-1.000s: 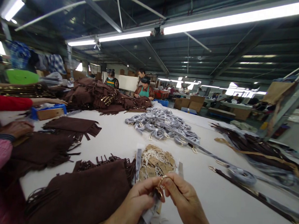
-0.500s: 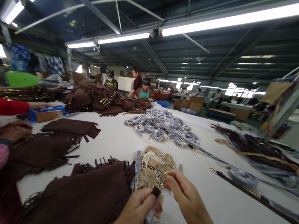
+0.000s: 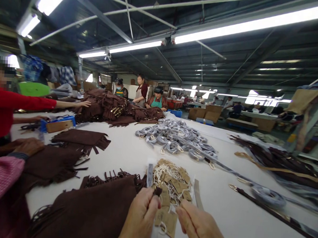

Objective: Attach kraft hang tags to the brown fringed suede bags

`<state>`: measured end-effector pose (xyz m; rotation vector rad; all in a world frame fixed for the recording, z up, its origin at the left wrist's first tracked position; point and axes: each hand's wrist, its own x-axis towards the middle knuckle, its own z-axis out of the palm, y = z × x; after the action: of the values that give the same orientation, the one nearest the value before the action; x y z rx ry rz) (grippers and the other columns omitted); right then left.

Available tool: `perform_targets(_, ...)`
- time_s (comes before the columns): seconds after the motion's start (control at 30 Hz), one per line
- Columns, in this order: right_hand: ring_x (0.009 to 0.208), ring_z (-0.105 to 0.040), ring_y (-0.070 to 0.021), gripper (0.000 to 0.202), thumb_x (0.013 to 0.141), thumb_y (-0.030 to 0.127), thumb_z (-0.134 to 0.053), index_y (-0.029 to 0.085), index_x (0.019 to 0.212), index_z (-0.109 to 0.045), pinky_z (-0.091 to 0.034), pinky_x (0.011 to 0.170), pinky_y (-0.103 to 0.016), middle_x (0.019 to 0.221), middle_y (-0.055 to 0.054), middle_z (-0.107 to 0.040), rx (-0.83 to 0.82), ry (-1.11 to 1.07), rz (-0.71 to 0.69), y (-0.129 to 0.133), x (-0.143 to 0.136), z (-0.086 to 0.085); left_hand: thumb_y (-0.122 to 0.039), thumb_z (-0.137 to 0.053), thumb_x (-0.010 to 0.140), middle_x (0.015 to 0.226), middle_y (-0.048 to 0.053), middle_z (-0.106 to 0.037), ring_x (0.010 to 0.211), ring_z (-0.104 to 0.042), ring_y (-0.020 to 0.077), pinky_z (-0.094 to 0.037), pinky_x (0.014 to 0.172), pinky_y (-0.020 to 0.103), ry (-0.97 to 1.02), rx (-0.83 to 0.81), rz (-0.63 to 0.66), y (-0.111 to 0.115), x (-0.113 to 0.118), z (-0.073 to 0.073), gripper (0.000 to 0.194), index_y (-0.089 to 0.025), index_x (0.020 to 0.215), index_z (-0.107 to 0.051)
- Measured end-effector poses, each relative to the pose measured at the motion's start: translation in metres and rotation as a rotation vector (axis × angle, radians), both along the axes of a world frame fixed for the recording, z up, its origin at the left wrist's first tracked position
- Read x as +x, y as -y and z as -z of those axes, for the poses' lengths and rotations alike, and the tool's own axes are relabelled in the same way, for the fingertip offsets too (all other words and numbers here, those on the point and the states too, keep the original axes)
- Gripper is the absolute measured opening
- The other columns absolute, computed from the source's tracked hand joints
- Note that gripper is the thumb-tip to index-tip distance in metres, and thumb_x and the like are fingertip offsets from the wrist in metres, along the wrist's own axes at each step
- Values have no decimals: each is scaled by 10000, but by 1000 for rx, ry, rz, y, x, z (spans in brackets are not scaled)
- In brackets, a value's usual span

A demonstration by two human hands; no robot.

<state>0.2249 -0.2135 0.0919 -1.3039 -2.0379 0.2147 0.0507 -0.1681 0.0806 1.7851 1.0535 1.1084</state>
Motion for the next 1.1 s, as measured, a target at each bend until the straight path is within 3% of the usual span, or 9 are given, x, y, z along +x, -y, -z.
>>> perform_targets(0.37, 594, -640, -139, 387, 1032, 316, -237, 238, 778, -518, -425, 543, -248, 693, 15, -668, 36, 227, -5, -12, 4, 23, -326, -330, 910, 770, 38, -553, 766, -528, 198, -372, 705, 302, -91, 54, -58, -1, 1, 2, 281, -207, 697, -471)
perform_targets(0.53, 556, -651, -155, 447, 1026, 312, -191, 225, 772, -548, -419, 509, -264, 665, -2, -677, 66, 284, 7, -13, 1, 26, -278, -332, 927, 773, 58, -576, 770, -537, 208, -398, 713, 324, -192, 210, -63, 1, 3, 9, 280, -201, 702, -481)
perform_targets(0.73, 695, -682, -156, 374, 997, 245, -258, 219, 868, -608, -473, 624, -227, 797, -28, -728, -50, 196, -20, -10, -2, 22, -208, -367, 927, 972, 114, -662, 929, -590, 229, -418, 932, 403, -201, 370, 153, 6, 4, 26, 250, -182, 959, -614)
perform_targets(0.83, 720, -680, -164, 332, 982, 250, -311, 225, 882, -626, -476, 645, -228, 812, -32, -731, -99, 175, 0, -11, -2, 24, -198, -428, 899, 1083, 112, -665, 1021, -586, 233, -375, 1023, 413, -98, 269, 200, 10, 3, 23, 280, -198, 1104, -617)
perform_targets(0.9, 711, -677, -170, 313, 975, 265, -336, 228, 870, -628, -470, 636, -232, 792, -30, -727, -115, 166, 15, -12, -2, 26, -243, -459, 896, 1095, 103, -662, 1041, -576, 235, -389, 1005, 386, -11, 142, 236, 12, 3, 15, 270, -198, 1096, -634)
perform_targets(0.97, 696, -673, -171, 303, 972, 268, -347, 229, 852, -623, -461, 623, -235, 776, -27, -723, -127, 156, 23, -11, -3, 27, -339, -455, 912, 1042, 94, -663, 997, -578, 228, -426, 928, 344, 95, -2, 255, 12, 4, 8, 273, -180, 992, -662)
perform_targets(1.1, 695, -666, -171, 298, 974, 255, -339, 225, 836, -602, -438, 609, -245, 784, -23, -717, -167, 188, 10, -9, -5, 23, -431, -521, 849, 705, 23, -573, 715, -522, 162, -413, 687, 259, 286, -207, 168, 3, 12, 3, 322, -157, 697, -591)
